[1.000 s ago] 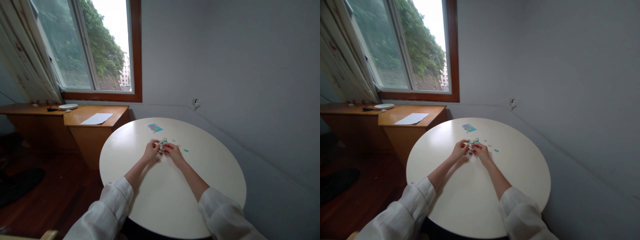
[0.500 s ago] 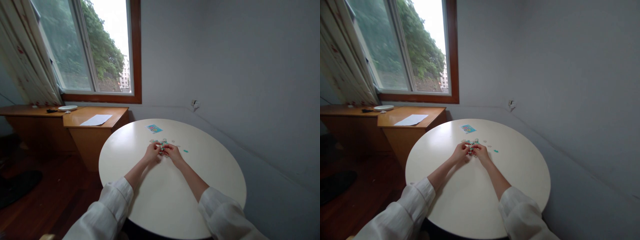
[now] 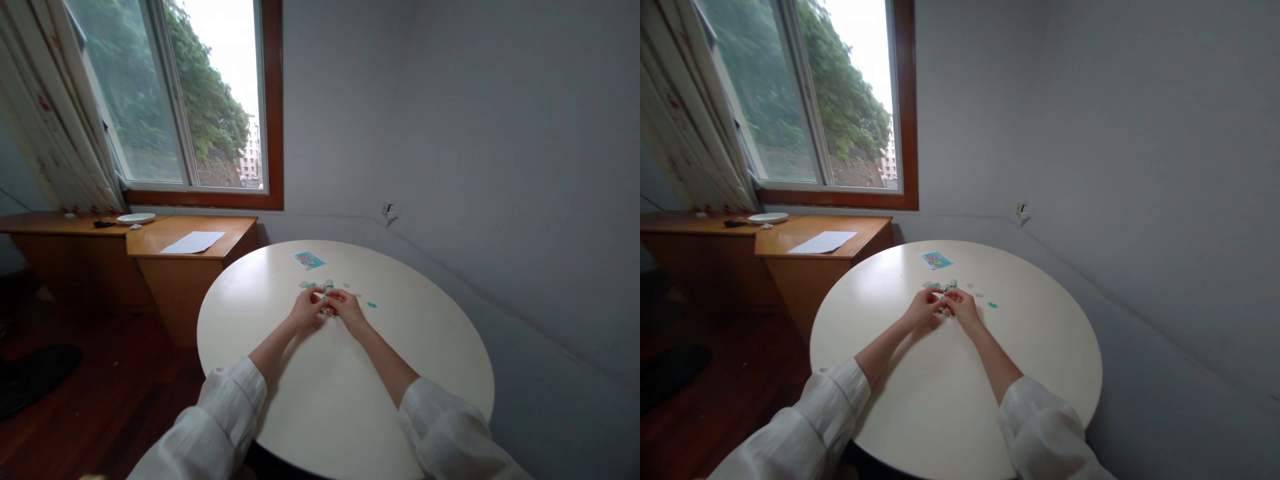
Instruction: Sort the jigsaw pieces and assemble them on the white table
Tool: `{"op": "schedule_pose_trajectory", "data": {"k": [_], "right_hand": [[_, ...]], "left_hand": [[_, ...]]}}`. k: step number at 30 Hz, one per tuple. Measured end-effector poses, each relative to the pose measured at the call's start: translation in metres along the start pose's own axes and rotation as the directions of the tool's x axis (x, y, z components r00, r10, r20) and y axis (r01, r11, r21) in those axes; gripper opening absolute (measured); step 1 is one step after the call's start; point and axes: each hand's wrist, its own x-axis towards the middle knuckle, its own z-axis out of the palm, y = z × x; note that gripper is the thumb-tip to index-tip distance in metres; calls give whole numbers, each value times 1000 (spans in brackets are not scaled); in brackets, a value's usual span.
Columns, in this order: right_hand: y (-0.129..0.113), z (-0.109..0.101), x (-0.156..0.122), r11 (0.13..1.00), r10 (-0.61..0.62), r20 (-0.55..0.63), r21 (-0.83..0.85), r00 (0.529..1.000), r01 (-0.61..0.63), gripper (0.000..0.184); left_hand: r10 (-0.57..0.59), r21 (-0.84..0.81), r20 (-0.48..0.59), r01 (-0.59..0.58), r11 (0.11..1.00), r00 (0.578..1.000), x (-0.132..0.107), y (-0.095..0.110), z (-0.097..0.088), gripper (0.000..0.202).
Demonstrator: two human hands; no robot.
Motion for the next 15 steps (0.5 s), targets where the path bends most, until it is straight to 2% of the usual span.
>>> {"op": "schedule_pose_trajectory", "data": {"k": [4, 9, 15], "right_hand": [[0, -1, -1, 1000, -10, 12, -14, 1000, 10, 26], [2, -2, 2, 1000, -24, -14, -20, 1000, 24, 24], [8, -5, 5, 1000, 1, -53, 16, 999, 0, 22]], "left_hand": [[27, 53, -3, -26, 998, 1000, 0, -1, -1, 23], [12, 121, -42, -7, 993, 999, 1, 0, 0, 13], [5, 130, -70, 4, 991, 998, 0, 0, 0, 16]]}}
